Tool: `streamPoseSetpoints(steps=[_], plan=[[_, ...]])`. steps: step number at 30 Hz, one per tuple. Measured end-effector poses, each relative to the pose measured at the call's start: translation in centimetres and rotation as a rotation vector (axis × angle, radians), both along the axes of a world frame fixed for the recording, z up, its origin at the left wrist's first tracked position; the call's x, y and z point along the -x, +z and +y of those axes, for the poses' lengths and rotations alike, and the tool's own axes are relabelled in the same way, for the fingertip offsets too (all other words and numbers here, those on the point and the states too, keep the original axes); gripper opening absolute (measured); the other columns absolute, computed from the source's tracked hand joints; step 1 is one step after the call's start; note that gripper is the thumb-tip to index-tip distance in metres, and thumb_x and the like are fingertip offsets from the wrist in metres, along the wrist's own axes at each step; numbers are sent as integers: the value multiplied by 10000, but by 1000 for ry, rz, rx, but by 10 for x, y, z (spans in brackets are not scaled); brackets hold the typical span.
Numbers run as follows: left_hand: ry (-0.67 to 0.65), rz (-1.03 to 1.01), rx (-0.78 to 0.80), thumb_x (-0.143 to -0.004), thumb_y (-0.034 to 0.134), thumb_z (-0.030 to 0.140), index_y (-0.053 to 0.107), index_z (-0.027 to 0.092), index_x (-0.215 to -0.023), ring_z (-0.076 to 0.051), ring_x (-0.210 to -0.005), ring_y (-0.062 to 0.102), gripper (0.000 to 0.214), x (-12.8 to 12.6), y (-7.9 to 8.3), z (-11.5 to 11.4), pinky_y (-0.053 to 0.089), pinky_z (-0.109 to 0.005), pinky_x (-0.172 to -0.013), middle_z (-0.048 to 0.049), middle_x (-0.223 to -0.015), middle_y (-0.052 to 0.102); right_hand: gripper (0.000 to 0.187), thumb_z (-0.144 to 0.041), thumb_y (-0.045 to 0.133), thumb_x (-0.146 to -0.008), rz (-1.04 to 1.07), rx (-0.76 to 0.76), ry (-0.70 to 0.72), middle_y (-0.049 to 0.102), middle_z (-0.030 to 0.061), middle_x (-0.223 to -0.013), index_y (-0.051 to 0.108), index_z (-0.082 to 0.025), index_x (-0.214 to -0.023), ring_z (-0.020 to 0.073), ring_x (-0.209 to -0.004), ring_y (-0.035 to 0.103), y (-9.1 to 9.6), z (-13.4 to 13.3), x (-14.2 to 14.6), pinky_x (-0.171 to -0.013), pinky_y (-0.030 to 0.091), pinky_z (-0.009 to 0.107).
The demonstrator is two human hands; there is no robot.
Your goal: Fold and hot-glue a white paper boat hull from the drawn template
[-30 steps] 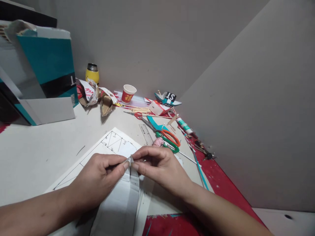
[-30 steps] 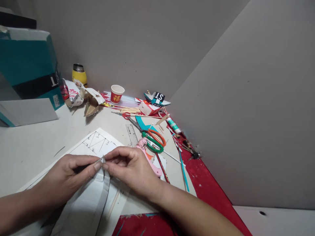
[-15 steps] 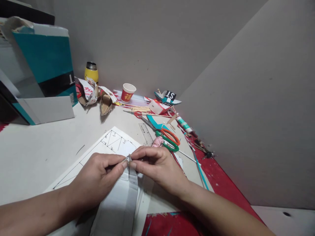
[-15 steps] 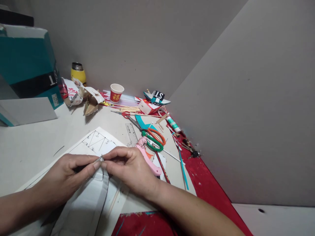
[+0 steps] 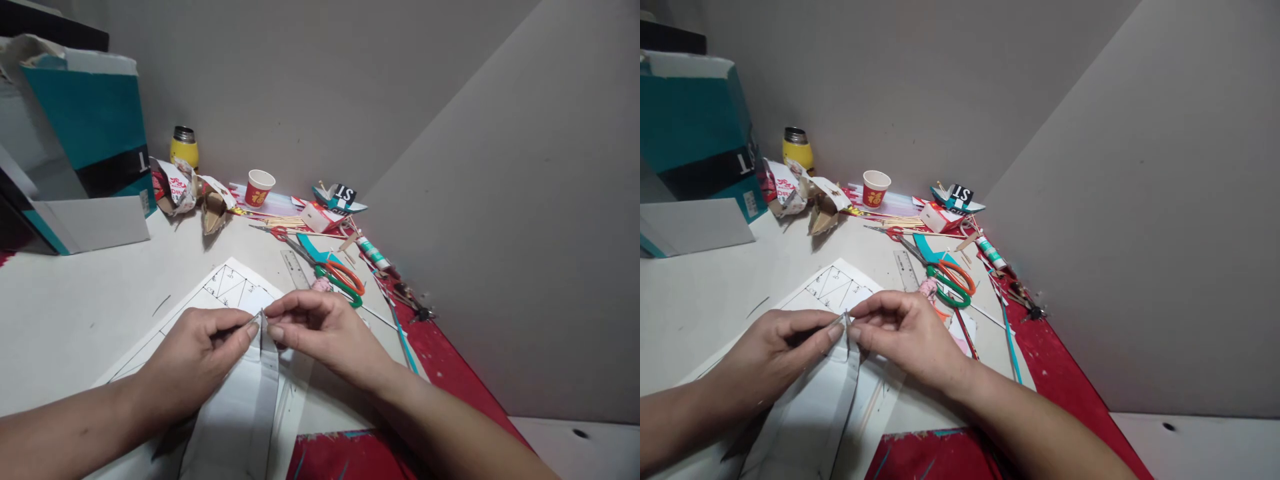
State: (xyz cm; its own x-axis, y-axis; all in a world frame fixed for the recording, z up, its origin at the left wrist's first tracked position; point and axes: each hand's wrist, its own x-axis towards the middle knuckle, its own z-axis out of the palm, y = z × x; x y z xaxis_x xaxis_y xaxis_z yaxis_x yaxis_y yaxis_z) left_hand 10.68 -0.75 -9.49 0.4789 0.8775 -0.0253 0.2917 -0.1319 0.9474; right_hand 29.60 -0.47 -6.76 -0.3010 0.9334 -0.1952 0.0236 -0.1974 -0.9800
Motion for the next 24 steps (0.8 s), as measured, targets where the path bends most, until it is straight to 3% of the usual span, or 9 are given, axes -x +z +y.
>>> streamPoseSetpoints(steps=[8,16,24], plan=[[26,-30,24,-894,496,377,658,178,-746,-140,-659,503,297,0,-2,1,401,-243,-600,11,-696,618,210,-271,797,-684,-201,-170,19,689,14,-694,711,-149,-832,105,-606,616,-2,-3,-2,-577,538,220],[26,-40,14,-894,493,365,675,181,-764,-149,-675,536,290,0,-2,0,423,-245,-608,3,-721,652,91,-152,679,-771,-322,-406,30,735,25,-722,750,-152,-829,120,-635,652,-3,-7,1,-573,538,205],[15,6,-69,-907,475,348,675,175,-733,-132,-625,502,318,1,-5,0,403,-234,-573,16,-661,604,124,-139,655,-802,-334,-448,48,740,11,-730,765,-178,-843,123,-658,664,-8,-7,2,-600,530,210]])
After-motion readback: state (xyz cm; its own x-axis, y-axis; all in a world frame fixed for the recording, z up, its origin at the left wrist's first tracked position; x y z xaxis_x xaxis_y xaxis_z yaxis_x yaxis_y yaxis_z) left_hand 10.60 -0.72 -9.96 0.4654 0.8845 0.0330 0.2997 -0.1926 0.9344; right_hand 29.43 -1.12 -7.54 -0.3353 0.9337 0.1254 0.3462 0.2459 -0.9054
